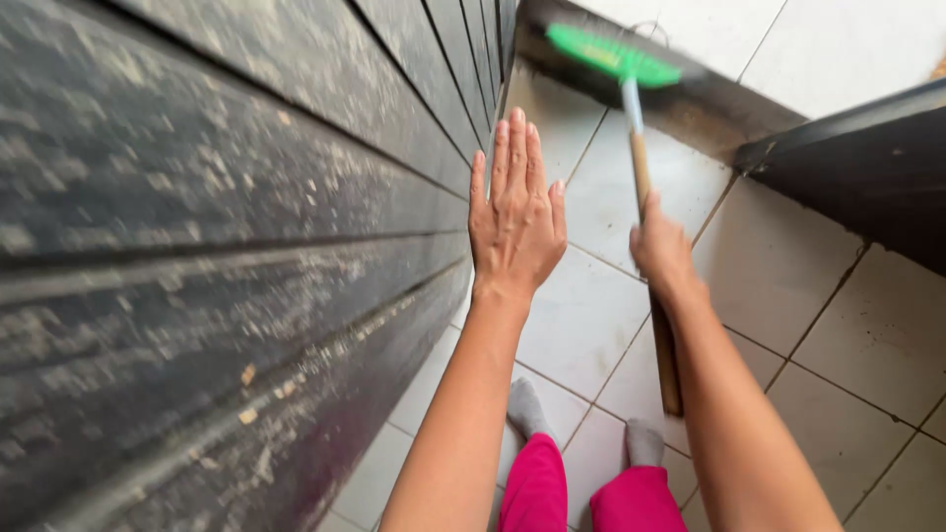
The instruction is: Sweep the tiled floor with a broom.
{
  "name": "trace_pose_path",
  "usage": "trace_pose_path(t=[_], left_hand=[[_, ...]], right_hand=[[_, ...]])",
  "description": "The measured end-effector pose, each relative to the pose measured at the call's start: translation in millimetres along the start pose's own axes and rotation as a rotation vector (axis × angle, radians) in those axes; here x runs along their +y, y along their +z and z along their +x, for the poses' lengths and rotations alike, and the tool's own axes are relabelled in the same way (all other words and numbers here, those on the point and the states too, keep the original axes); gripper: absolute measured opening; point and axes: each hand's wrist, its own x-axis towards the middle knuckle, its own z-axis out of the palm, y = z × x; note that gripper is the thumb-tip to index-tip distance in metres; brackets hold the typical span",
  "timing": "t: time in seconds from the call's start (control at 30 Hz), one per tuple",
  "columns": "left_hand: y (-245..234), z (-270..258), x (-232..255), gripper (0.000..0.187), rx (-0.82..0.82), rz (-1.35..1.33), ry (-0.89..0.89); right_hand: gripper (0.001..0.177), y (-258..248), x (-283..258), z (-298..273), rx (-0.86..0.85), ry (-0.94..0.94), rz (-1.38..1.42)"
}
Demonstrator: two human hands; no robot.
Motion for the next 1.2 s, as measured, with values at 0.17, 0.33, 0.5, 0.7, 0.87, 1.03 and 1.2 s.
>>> trace_pose_path(t=[0.17,0.33,0.5,0.7,0.87,1.03,1.2], left_hand=[[3,-29,14,0.067,0.014,0.046,-0.082],[8,-61,39,0.067,0.037,0.076,-0.18],[10,-84,72,0.068,0.079,0.049,-0.271],[-12,-123,90,0.067,0.089,0.077,-0.338],[-8,-162,90,0.068,0.084,0.073,-0.371],[-7,-205,97,0.067,0.104,0.095,-0.407],[-25,-262,119,0.065,0.142,0.084,-0.447]], right_hand=[[0.047,-20,-15,15,-0.157,0.128,0.061],[0.044,12,49,-28,-0.255,-0.045,-0.123],[0.055,-116,27,-114,-0.474,0.058,-0.086],[0.053,-115,40,-42,-0.292,-0.018,-0.049],[0.034,-34,83,-41,-0.305,-0.111,-0.092],[0.038,26,129,-148,-0.49,-0.159,-0.117],[0.058,56,130,-270,-0.551,-0.245,-0.184]])
